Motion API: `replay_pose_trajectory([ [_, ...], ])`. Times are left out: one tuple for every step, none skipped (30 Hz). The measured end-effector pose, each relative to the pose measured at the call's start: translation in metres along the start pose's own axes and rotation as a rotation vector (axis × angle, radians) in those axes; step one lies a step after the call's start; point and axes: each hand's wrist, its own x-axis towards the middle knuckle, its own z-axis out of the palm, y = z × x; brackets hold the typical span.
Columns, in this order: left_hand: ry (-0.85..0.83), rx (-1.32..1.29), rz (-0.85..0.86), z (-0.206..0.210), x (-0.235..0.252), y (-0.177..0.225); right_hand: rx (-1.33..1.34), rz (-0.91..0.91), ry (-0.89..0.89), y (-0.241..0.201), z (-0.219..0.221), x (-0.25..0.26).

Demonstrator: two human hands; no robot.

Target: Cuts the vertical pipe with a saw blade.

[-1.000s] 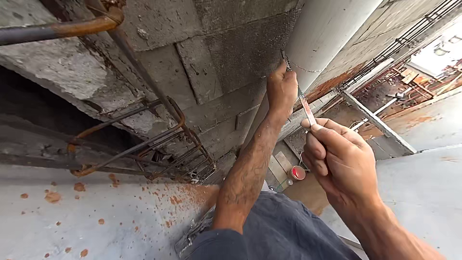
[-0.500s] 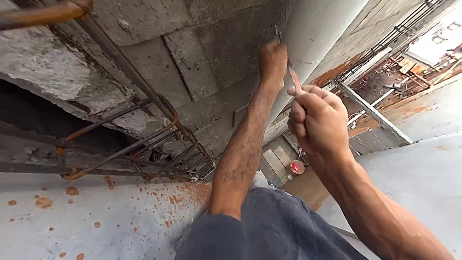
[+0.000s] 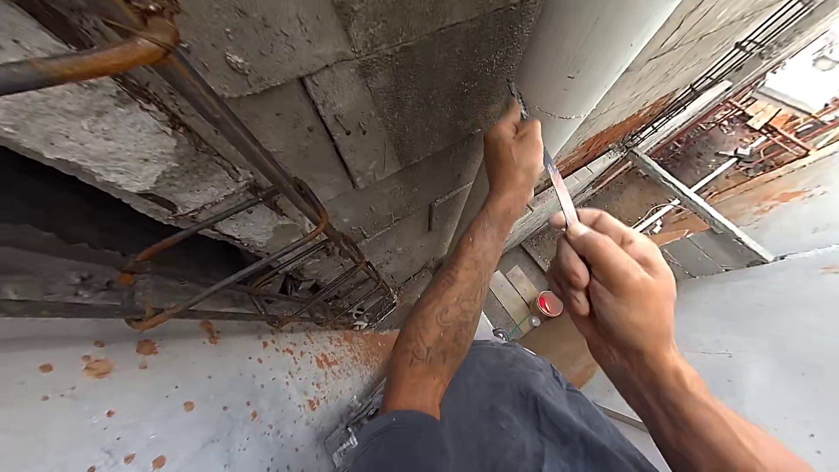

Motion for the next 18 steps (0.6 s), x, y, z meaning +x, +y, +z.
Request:
replay_pose_trajectory([
  [0.013,0.025,-0.001,0.002,0.012,0.0,-0.017,-0.013,0.002,-0.001,0.004,0.01],
  [0.002,0.029,-0.021,0.002,0.024,0.001,-0.028,-0.02,-0.003,-0.003,0.009,0.019],
  [-0.021,0.0,-0.052,0.0,0.03,0.001,-0.036,-0.023,-0.012,-0.005,0.014,0.023],
  [-0.042,-0.037,-0.061,-0.001,0.033,0.003,-0.037,-0.022,-0.015,-0.007,0.017,0.023],
  [-0.039,-0.067,-0.047,-0.001,0.027,0.002,-0.034,-0.012,-0.017,-0.008,0.015,0.015],
  [-0.026,-0.07,-0.029,-0.001,0.014,0.0,-0.036,0.002,-0.017,-0.007,0.011,0.004],
  [-0.039,-0.071,-0.012,-0.002,0.006,-0.001,-0.024,0.009,-0.009,-0.005,0.007,-0.002],
  [-0.055,-0.085,-0.007,-0.003,0.004,-0.002,-0.016,0.008,0.005,-0.001,0.006,-0.003],
  [-0.045,-0.067,-0.017,-0.003,0.007,-0.003,-0.022,0.0,0.012,0.001,0.007,0.002],
  [-0.034,-0.037,-0.03,-0.002,0.017,-0.002,-0.031,-0.013,0.008,0.001,0.011,0.012],
  [-0.032,-0.003,-0.042,-0.001,0.03,-0.001,-0.038,-0.018,-0.003,0.0,0.016,0.022],
  [-0.045,-0.003,-0.074,-0.002,0.035,0.001,-0.043,-0.016,-0.008,-0.003,0.021,0.026],
  [-0.053,-0.01,-0.08,-0.003,0.038,0.005,-0.037,-0.017,-0.009,-0.007,0.025,0.027],
  [-0.054,-0.034,-0.072,-0.004,0.034,0.006,-0.037,-0.016,-0.009,-0.009,0.024,0.02],
  [-0.049,-0.046,-0.07,-0.007,0.021,0.005,-0.046,-0.005,-0.013,-0.008,0.02,0.008],
  [-0.066,-0.069,-0.07,-0.008,0.009,0.003,-0.046,-0.002,-0.009,-0.005,0.015,-0.001],
  [-0.078,-0.093,-0.063,-0.009,0.005,0.001,-0.039,-0.002,0.003,-0.001,0.013,-0.003],
  [-0.073,-0.08,-0.054,-0.008,0.009,0.0,-0.037,-0.007,0.014,0.001,0.014,0.002],
])
